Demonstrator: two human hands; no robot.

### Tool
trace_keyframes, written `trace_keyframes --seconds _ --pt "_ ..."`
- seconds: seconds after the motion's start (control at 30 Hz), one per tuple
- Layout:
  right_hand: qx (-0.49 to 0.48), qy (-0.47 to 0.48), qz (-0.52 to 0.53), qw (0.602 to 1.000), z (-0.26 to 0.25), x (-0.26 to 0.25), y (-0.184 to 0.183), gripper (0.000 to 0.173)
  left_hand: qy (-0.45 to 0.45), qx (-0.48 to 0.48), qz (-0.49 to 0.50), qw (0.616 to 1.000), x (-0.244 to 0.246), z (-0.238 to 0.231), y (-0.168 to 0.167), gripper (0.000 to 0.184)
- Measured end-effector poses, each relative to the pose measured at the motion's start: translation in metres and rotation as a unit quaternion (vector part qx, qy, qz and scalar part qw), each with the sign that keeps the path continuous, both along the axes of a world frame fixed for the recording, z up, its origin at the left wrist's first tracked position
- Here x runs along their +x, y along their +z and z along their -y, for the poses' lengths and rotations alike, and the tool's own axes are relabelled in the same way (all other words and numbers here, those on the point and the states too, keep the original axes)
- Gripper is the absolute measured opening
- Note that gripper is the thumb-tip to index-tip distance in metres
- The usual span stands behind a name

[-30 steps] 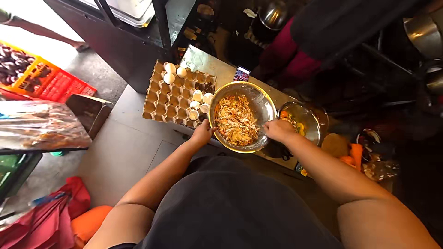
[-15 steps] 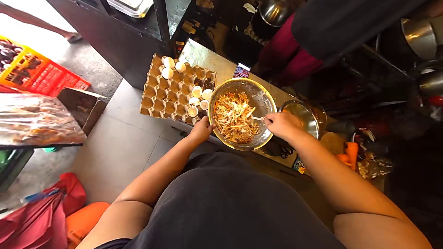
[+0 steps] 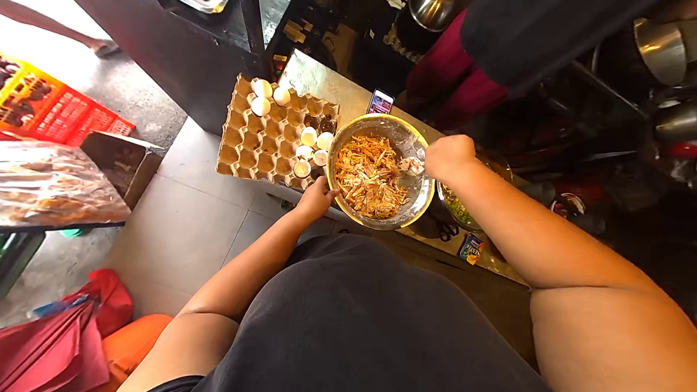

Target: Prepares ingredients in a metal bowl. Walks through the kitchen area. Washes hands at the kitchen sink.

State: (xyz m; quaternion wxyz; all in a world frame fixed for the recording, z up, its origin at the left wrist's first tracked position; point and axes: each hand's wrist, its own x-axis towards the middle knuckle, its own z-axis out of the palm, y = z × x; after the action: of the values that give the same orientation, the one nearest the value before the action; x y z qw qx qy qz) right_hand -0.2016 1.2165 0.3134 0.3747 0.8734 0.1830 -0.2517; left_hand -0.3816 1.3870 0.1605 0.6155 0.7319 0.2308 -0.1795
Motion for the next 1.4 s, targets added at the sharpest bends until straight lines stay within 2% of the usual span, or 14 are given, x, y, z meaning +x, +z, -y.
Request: trace_keyframes --seconds 0.1,0.23,0.43,0.53,0.63,0.7,0.83,1.03,1.13,1.23,1.33,1.4 --pt "-0.007 -0.024 -0.048 0.999 0.036 0.001 -0.029 0.028 0.002 -0.014 -0.003 1.000 0.001 0.002 0.001 0.039" --pt "0.070 -0.081 -0.111 0.988 0.071 -0.009 -0.063 0.039 0.008 -0.014 -0.005 1.000 0.002 0.001 0.000 0.037" --pt "0.226 -0.241 -0.210 0.920 0.080 -0.039 -0.098 0.045 -0.025 0.006 -0.020 0.999 0.008 0.000 0.002 0.038" --pt "0.286 -0.356 -0.213 0.864 0.074 -0.049 -0.093 0.037 -0.036 0.009 -0.010 0.999 0.007 -0.004 0.001 0.041" --pt "0.312 -0.451 -0.225 0.805 0.088 -0.036 -0.081 0.032 -0.037 0.011 -0.008 0.999 0.008 -0.006 0.001 0.041" --pt "0.324 -0.457 -0.225 0.797 0.098 -0.026 -0.070 0.031 -0.038 0.008 -0.009 0.999 0.008 -0.007 0.000 0.040" --pt "0.332 -0.407 -0.196 0.828 0.097 -0.011 -0.037 0.033 -0.040 0.007 -0.015 0.999 0.008 -0.006 0.000 0.039" --pt "0.304 -0.157 -0.155 0.927 0.060 0.019 -0.047 0.042 -0.033 -0.002 -0.023 0.999 0.008 -0.006 -0.001 0.041" --pt "0.220 -0.122 -0.100 0.963 0.019 0.018 -0.044 0.045 -0.031 -0.005 -0.025 0.999 0.007 -0.006 0.001 0.041" --pt "0.161 -0.088 -0.036 0.982 0.001 0.024 -0.050 0.045 -0.030 -0.003 -0.022 0.999 0.006 -0.005 0.001 0.041" --pt "0.083 -0.034 -0.003 0.996 -0.016 0.011 -0.018 0.042 -0.026 0.012 -0.020 0.999 0.005 -0.005 0.001 0.040" --pt "0.026 -0.018 -0.006 0.999 -0.019 -0.005 0.008 0.031 -0.024 0.011 -0.021 0.999 0.005 -0.003 0.001 0.040"
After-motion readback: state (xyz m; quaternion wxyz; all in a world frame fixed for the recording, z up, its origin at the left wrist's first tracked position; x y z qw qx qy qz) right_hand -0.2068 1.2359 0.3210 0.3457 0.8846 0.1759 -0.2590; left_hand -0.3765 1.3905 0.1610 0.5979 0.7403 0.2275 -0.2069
